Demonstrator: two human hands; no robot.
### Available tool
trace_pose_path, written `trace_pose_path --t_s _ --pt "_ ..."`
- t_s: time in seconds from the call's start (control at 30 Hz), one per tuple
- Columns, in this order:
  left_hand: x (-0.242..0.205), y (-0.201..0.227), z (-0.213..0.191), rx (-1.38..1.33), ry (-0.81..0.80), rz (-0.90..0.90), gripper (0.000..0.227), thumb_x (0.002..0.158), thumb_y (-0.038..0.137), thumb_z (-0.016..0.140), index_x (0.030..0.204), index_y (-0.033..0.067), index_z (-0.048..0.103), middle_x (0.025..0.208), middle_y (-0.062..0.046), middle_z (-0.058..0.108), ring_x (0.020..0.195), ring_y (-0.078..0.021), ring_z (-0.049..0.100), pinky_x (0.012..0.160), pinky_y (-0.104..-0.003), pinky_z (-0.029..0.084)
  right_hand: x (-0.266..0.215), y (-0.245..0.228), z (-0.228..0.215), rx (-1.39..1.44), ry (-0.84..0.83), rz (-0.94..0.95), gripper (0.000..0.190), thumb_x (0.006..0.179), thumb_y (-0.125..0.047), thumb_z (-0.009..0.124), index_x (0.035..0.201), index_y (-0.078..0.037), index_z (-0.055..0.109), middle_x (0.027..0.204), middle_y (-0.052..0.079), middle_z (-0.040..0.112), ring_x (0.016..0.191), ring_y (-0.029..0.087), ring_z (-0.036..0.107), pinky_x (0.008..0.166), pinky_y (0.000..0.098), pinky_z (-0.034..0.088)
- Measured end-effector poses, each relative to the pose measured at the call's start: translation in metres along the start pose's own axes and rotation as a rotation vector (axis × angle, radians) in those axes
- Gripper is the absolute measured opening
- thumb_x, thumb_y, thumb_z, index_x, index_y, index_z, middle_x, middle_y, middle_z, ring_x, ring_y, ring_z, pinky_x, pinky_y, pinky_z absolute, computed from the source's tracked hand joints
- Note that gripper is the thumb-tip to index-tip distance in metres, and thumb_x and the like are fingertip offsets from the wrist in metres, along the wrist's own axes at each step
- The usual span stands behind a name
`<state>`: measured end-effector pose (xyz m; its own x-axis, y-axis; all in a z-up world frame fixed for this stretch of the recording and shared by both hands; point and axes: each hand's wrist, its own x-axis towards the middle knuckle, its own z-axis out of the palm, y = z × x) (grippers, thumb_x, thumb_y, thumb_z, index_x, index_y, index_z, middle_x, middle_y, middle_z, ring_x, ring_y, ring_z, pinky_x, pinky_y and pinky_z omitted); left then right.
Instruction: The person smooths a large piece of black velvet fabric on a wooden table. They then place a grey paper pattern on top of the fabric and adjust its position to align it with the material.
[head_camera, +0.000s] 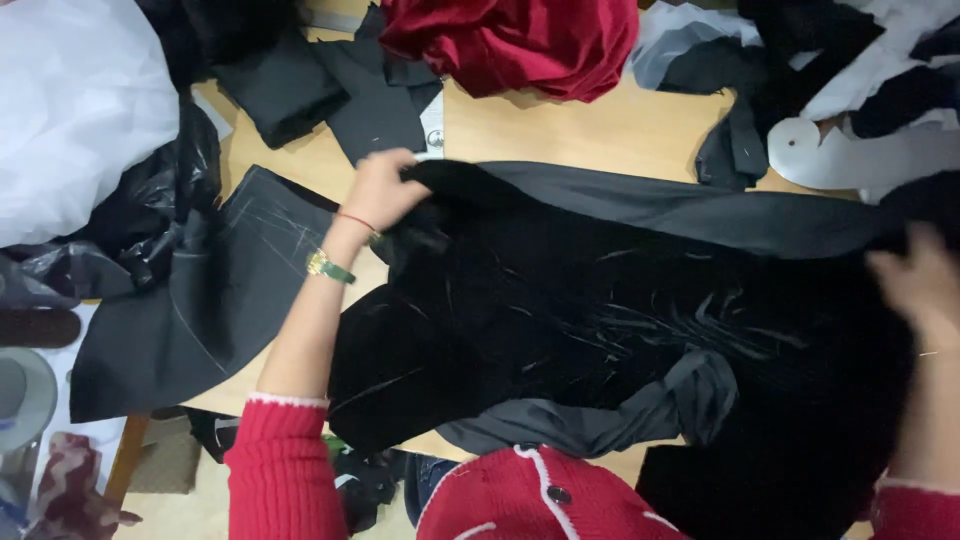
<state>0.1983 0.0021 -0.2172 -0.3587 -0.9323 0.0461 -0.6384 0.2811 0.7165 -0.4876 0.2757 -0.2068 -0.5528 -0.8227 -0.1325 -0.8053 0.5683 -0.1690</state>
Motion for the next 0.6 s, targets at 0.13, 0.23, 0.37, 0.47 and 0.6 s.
trace_pose_path --t_s 0.13,0.23,0.37,0.47,0.6 --pt "-0.051 0.06 0.022 0.114 -0.403 0.227 0.023 0.077 0.029 0.073 0.086 0.0105 0.064 0.083 -0.011 0.069 0.076 -0.0301 0.064 0.069 -0.044 0.047 -0.052 -0.142 0.047 0.23 0.04 -0.53 0.062 0.093 -0.012 0.068 0.149 0.005 0.049 0.149 0.027 0.051 0.138 0.041 0.047 0.117 0.0495 0.033" --pt "-0.11 0.065 0.055 0.132 -0.766 0.415 0.046 0.092 0.053 0.066 0.085 0.0075 0.061 0.078 -0.013 0.064 0.069 -0.0325 0.061 0.068 -0.047 0.047 -0.064 -0.206 0.073 0.247 -0.104 -0.637 0.078 0.09 -0.022 0.069 0.158 -0.004 0.035 0.166 0.028 0.025 0.154 0.04 0.023 0.123 0.0494 0.021" --pt "-0.186 0.009 0.082 0.132 -1.054 0.141 0.045 0.097 0.049 0.059 0.115 0.0089 0.068 0.116 -0.011 0.074 0.103 -0.0332 0.07 0.089 -0.045 0.051 -0.076 -0.205 0.114 0.036 -0.123 -0.564 0.09 0.09 -0.058 0.055 0.164 -0.016 0.026 0.168 0.014 0.03 0.144 0.041 0.033 0.105 0.0608 0.034" --pt "-0.231 -0.065 0.118 0.197 -0.978 0.115 0.061 0.089 0.051 0.07 0.134 0.0114 0.063 0.127 -0.012 0.07 0.107 -0.0323 0.069 0.089 -0.042 0.051 -0.094 -0.17 0.129 0.156 -0.128 -0.586 0.078 0.087 -0.028 0.073 0.157 -0.012 0.043 0.131 0.018 0.049 0.121 0.038 0.048 0.101 0.0478 0.042" --pt "-0.268 -0.018 0.089 -0.184 -1.41 -0.209 0.101 0.078 0.065 0.065 0.154 0.0032 0.038 0.157 -0.011 0.045 0.14 -0.0229 0.046 0.115 -0.032 0.037 -0.134 -0.073 0.148 0.436 -0.523 -0.423 0.052 0.081 -0.024 0.084 0.131 -0.018 0.072 0.11 0.0 0.065 0.084 0.014 0.059 0.083 0.0252 0.044"
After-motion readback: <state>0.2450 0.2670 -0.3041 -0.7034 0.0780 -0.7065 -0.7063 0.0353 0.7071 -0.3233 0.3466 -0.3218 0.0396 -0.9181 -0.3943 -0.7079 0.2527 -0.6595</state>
